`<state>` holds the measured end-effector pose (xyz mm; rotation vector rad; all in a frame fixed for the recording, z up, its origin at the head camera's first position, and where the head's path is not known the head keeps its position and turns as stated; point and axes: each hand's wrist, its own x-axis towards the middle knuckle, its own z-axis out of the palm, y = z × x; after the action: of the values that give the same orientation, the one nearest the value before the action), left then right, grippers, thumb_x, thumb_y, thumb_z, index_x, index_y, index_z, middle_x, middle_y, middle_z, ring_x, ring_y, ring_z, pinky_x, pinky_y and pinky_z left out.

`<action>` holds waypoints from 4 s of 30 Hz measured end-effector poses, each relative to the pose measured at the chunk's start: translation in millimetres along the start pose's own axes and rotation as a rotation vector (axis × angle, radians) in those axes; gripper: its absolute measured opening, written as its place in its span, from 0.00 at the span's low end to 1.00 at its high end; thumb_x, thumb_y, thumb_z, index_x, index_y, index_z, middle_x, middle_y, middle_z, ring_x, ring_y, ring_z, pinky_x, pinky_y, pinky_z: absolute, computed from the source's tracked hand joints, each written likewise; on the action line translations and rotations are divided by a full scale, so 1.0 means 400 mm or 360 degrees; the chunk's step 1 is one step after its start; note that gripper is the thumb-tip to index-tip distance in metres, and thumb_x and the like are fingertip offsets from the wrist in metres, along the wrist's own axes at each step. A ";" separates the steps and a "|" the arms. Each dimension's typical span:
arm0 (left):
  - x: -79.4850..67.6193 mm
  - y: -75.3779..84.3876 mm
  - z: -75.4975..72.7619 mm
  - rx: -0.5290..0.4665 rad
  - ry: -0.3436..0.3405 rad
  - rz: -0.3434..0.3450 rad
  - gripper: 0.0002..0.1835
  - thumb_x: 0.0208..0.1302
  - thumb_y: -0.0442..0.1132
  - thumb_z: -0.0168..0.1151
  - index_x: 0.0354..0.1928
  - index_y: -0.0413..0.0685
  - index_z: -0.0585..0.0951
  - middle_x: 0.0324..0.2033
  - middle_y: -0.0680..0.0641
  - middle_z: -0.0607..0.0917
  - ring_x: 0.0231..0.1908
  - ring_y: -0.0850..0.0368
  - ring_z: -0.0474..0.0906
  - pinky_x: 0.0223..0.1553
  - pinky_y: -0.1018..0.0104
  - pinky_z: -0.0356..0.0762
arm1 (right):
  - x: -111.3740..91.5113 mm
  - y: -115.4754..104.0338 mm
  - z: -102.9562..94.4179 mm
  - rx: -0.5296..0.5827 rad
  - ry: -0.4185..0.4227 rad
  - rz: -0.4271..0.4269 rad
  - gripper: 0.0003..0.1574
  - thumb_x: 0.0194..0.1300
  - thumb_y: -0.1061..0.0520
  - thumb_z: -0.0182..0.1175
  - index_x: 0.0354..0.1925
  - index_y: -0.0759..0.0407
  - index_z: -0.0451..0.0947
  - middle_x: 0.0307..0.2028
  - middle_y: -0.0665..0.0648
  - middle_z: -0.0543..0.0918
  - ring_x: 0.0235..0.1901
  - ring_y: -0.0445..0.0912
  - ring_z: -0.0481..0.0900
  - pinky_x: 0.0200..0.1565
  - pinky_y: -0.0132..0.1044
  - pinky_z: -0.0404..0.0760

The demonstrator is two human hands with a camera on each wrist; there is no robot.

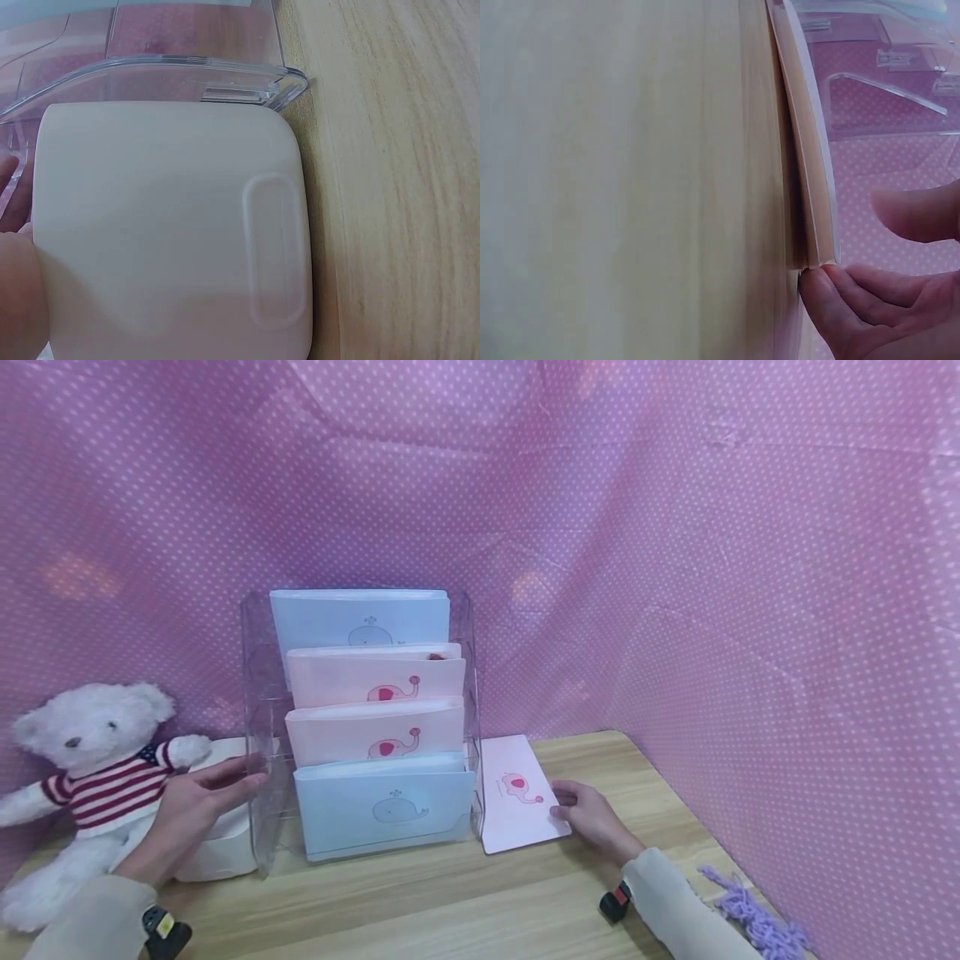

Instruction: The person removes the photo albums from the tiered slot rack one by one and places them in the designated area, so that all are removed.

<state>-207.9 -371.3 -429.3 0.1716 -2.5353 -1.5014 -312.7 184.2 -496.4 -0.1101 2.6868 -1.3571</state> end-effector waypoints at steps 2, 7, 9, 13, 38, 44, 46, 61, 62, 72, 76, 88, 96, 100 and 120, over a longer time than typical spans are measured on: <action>0.000 0.000 -0.001 0.0006 -0.0001 -0.0002 0.37 0.65 0.58 0.68 0.69 0.44 0.74 0.43 0.84 0.80 0.43 0.93 0.71 0.42 0.90 0.73 | 0.001 0.000 -0.001 0.0016 0.0000 0.0008 0.34 0.63 0.60 0.65 0.67 0.65 0.72 0.60 0.62 0.82 0.62 0.58 0.78 0.67 0.56 0.76; 0.000 -0.001 -0.001 -0.0020 -0.0010 0.0004 0.37 0.66 0.57 0.68 0.70 0.43 0.74 0.43 0.84 0.80 0.43 0.93 0.72 0.42 0.90 0.74 | 0.003 -0.004 -0.004 0.0072 0.0009 -0.0004 0.34 0.63 0.59 0.65 0.66 0.68 0.72 0.58 0.63 0.82 0.61 0.58 0.78 0.68 0.56 0.76; 0.000 0.000 -0.001 -0.0033 -0.0016 0.0004 0.37 0.66 0.57 0.68 0.70 0.43 0.74 0.43 0.83 0.80 0.43 0.92 0.72 0.43 0.90 0.75 | 0.007 -0.006 -0.006 0.0114 0.0032 -0.0003 0.33 0.64 0.59 0.65 0.65 0.67 0.72 0.58 0.63 0.82 0.60 0.57 0.79 0.66 0.54 0.78; -0.003 0.003 -0.003 -0.0035 -0.0025 0.0005 0.36 0.67 0.57 0.67 0.70 0.43 0.74 0.43 0.83 0.80 0.43 0.92 0.72 0.43 0.90 0.75 | 0.019 -0.018 -0.013 0.0213 0.0071 0.0000 0.32 0.67 0.57 0.63 0.66 0.66 0.70 0.58 0.63 0.80 0.60 0.55 0.78 0.64 0.50 0.81; -0.003 0.001 0.002 -0.0048 -0.0003 0.0045 0.35 0.67 0.54 0.68 0.69 0.41 0.74 0.43 0.82 0.81 0.43 0.90 0.75 0.43 0.90 0.76 | 0.080 -0.236 -0.145 0.0730 0.0138 -0.0487 0.38 0.69 0.62 0.61 0.73 0.69 0.61 0.69 0.68 0.72 0.71 0.61 0.69 0.65 0.25 0.76; -0.004 -0.002 0.002 -0.0066 -0.0003 0.0041 0.36 0.67 0.54 0.68 0.69 0.40 0.74 0.43 0.82 0.81 0.43 0.90 0.75 0.44 0.90 0.76 | 0.090 -0.308 -0.171 0.0779 0.0124 -0.0595 0.37 0.70 0.64 0.59 0.73 0.69 0.60 0.69 0.68 0.71 0.69 0.58 0.71 0.62 0.22 0.77; -0.004 -0.003 0.003 -0.0072 -0.0003 0.0039 0.36 0.67 0.54 0.68 0.69 0.40 0.73 0.44 0.82 0.81 0.44 0.90 0.75 0.44 0.90 0.76 | 0.093 -0.329 -0.178 0.0799 0.0110 -0.0621 0.37 0.70 0.64 0.58 0.73 0.70 0.59 0.70 0.68 0.70 0.68 0.55 0.72 0.62 0.22 0.77; -0.003 0.004 0.001 -0.0038 0.0006 0.0077 0.36 0.67 0.54 0.68 0.69 0.39 0.74 0.43 0.83 0.80 0.43 0.91 0.74 0.44 0.90 0.76 | 0.123 -0.451 -0.190 0.1043 0.0099 -0.0777 0.39 0.68 0.68 0.59 0.73 0.69 0.59 0.71 0.71 0.67 0.72 0.64 0.65 0.61 0.26 0.80; -0.003 0.004 0.001 -0.0047 0.0001 0.0078 0.35 0.67 0.53 0.68 0.69 0.39 0.73 0.43 0.83 0.80 0.43 0.91 0.74 0.44 0.90 0.76 | 0.127 -0.459 -0.191 0.1066 0.0103 -0.0794 0.38 0.68 0.69 0.58 0.73 0.69 0.59 0.71 0.71 0.67 0.72 0.64 0.65 0.61 0.26 0.80; -0.002 0.001 0.003 -0.0067 -0.0016 0.0042 0.36 0.67 0.54 0.68 0.70 0.40 0.73 0.44 0.83 0.80 0.43 0.90 0.75 0.44 0.90 0.76 | 0.156 -0.537 -0.183 0.1161 0.0062 -0.0898 0.37 0.67 0.69 0.59 0.72 0.71 0.61 0.71 0.74 0.66 0.72 0.63 0.66 0.67 0.33 0.77; 0.000 -0.004 0.004 -0.0017 -0.0023 -0.0006 0.38 0.66 0.57 0.67 0.71 0.41 0.72 0.45 0.82 0.80 0.44 0.93 0.71 0.43 0.90 0.75 | 0.167 -0.568 -0.172 0.1144 0.0040 -0.0918 0.37 0.67 0.71 0.59 0.72 0.72 0.61 0.71 0.74 0.66 0.73 0.63 0.66 0.68 0.34 0.77; 0.001 -0.005 0.005 -0.0023 0.0002 0.0023 0.37 0.66 0.55 0.68 0.70 0.40 0.72 0.45 0.82 0.80 0.44 0.93 0.72 0.43 0.90 0.75 | 0.183 -0.669 -0.147 0.0972 0.0012 -0.0979 0.40 0.65 0.69 0.63 0.72 0.66 0.63 0.71 0.68 0.69 0.72 0.58 0.70 0.71 0.41 0.75; -0.028 -0.005 0.016 -0.0052 0.0016 0.0014 0.38 0.67 0.55 0.68 0.71 0.40 0.72 0.45 0.83 0.80 0.44 0.93 0.72 0.43 0.91 0.75 | 0.184 -0.721 -0.120 0.0845 -0.0055 -0.0982 0.42 0.64 0.67 0.67 0.73 0.59 0.64 0.72 0.61 0.71 0.72 0.53 0.71 0.73 0.41 0.72; -0.048 -0.004 0.023 -0.0056 0.0025 0.0003 0.37 0.67 0.54 0.68 0.71 0.40 0.72 0.45 0.83 0.80 0.44 0.92 0.72 0.43 0.91 0.75 | 0.180 -0.744 -0.105 0.0730 -0.0081 -0.0989 0.42 0.64 0.64 0.68 0.73 0.56 0.65 0.71 0.56 0.73 0.71 0.49 0.71 0.73 0.39 0.73; -0.088 0.006 0.038 -0.0022 0.0061 -0.0035 0.38 0.66 0.57 0.68 0.70 0.42 0.73 0.42 0.84 0.79 0.42 0.92 0.73 0.42 0.90 0.75 | 0.212 -0.815 -0.043 0.0448 -0.0321 -0.0916 0.33 0.64 0.62 0.69 0.66 0.49 0.75 0.65 0.52 0.79 0.60 0.48 0.80 0.60 0.39 0.84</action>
<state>-176.9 -350.4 -438.2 0.2249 -2.5002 -1.5086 -397.0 -5.9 -230.6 -0.9922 2.3520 -1.7359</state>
